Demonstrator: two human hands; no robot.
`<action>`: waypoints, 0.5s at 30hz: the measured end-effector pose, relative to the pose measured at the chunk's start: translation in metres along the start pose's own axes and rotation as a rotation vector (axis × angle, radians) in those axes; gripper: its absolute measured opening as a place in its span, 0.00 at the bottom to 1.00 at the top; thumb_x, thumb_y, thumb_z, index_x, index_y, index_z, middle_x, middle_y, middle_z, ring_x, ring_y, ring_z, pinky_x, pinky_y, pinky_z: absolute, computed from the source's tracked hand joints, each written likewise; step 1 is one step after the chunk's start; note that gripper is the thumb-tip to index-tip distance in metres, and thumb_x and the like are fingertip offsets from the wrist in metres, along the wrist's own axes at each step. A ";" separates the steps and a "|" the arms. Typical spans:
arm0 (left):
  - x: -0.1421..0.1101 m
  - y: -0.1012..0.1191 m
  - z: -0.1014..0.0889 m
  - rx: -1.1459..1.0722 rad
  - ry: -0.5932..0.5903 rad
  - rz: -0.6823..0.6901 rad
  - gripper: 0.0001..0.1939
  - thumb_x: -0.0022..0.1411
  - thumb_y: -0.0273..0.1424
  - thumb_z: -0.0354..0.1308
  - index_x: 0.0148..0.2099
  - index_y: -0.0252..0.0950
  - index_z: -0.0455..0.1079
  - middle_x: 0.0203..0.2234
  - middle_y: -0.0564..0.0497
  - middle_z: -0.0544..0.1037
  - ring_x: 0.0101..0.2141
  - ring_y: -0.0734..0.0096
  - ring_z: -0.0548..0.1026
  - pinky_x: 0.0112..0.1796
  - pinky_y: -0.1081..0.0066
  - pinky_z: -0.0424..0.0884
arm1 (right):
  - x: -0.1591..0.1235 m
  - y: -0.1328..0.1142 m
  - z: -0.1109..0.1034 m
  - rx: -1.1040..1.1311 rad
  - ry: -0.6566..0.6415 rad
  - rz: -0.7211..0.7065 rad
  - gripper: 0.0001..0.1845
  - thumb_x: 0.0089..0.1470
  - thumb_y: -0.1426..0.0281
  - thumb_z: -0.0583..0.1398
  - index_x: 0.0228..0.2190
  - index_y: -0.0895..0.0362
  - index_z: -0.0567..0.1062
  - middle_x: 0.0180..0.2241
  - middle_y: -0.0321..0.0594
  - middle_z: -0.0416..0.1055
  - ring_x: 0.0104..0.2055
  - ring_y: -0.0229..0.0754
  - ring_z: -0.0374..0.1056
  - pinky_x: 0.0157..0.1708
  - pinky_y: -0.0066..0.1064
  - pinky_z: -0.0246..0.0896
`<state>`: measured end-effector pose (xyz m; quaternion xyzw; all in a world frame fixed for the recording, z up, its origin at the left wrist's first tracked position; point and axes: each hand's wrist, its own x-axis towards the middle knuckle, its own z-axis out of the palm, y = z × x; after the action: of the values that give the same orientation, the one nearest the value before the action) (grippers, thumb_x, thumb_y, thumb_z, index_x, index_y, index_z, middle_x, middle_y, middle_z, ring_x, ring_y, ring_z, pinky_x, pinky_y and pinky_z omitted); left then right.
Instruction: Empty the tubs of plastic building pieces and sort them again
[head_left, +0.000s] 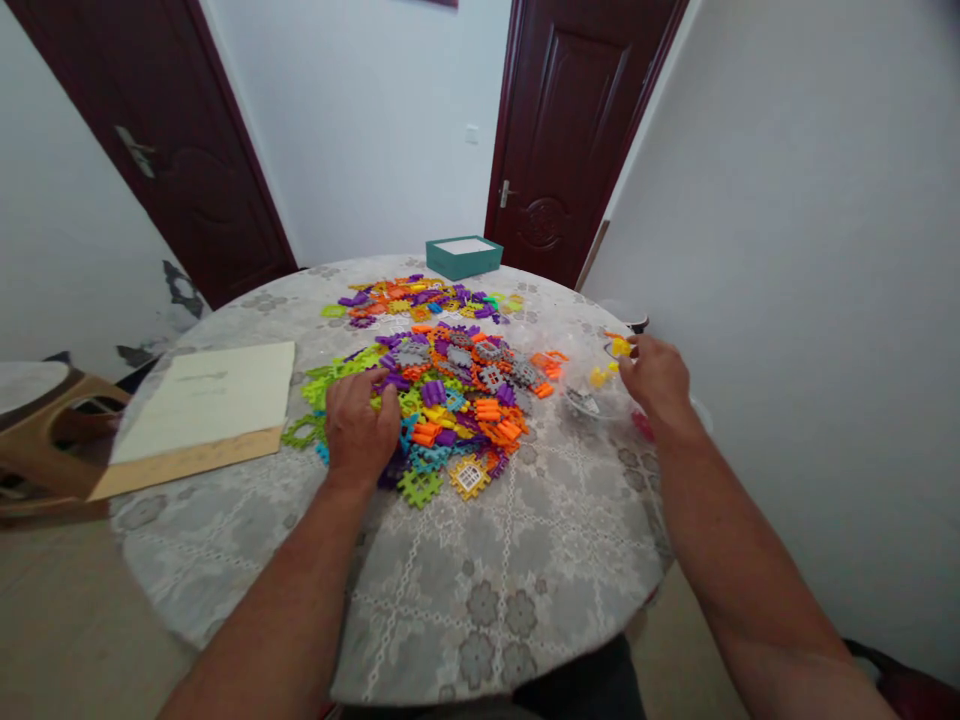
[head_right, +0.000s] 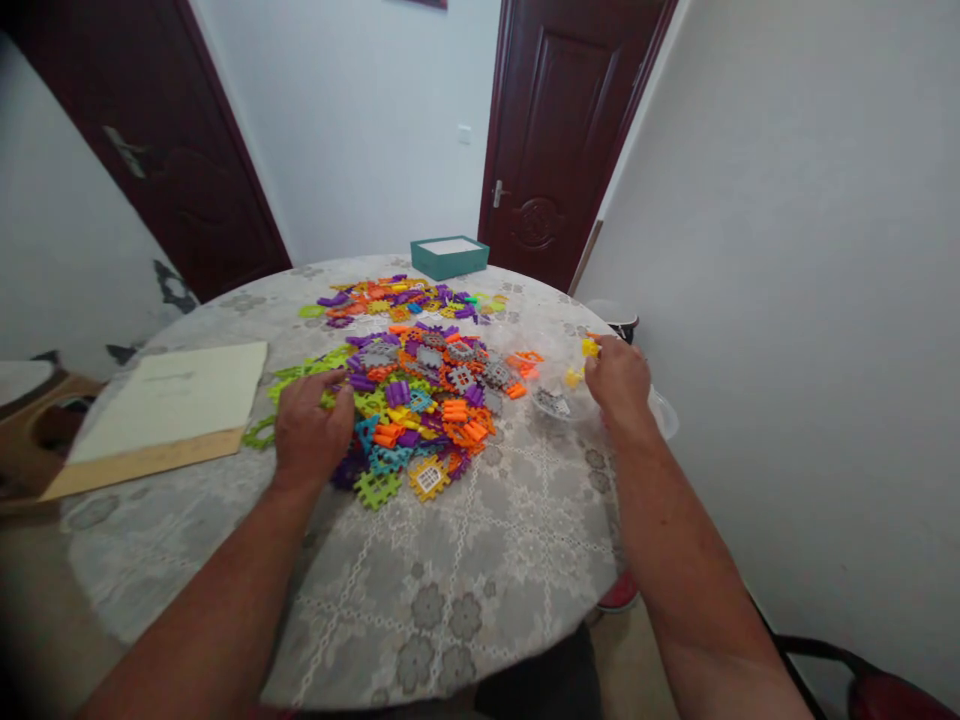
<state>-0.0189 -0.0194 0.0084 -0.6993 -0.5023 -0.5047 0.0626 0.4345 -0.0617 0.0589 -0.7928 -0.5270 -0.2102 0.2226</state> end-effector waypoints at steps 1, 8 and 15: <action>0.000 -0.003 0.002 0.016 -0.009 -0.007 0.12 0.68 0.32 0.56 0.50 0.35 0.75 0.45 0.40 0.81 0.49 0.50 0.76 0.57 0.51 0.68 | 0.002 0.003 0.003 -0.041 -0.027 0.027 0.21 0.59 0.69 0.60 0.52 0.61 0.79 0.45 0.55 0.79 0.47 0.56 0.72 0.49 0.44 0.65; -0.006 -0.020 0.013 0.088 -0.101 -0.083 0.12 0.65 0.32 0.57 0.50 0.37 0.74 0.45 0.40 0.81 0.50 0.48 0.76 0.56 0.50 0.68 | -0.006 -0.011 0.005 0.034 0.126 0.031 0.22 0.60 0.70 0.57 0.53 0.63 0.78 0.48 0.60 0.77 0.51 0.59 0.70 0.51 0.48 0.63; -0.009 -0.017 0.017 0.081 -0.109 -0.043 0.12 0.65 0.31 0.57 0.49 0.37 0.75 0.46 0.40 0.79 0.51 0.47 0.74 0.56 0.49 0.67 | -0.065 -0.109 0.007 0.520 -0.263 -0.400 0.13 0.62 0.72 0.58 0.46 0.56 0.80 0.42 0.46 0.80 0.42 0.46 0.75 0.48 0.38 0.69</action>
<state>-0.0214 -0.0066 -0.0135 -0.7115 -0.5400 -0.4465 0.0527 0.3111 -0.0680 0.0303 -0.6111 -0.7318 -0.0047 0.3017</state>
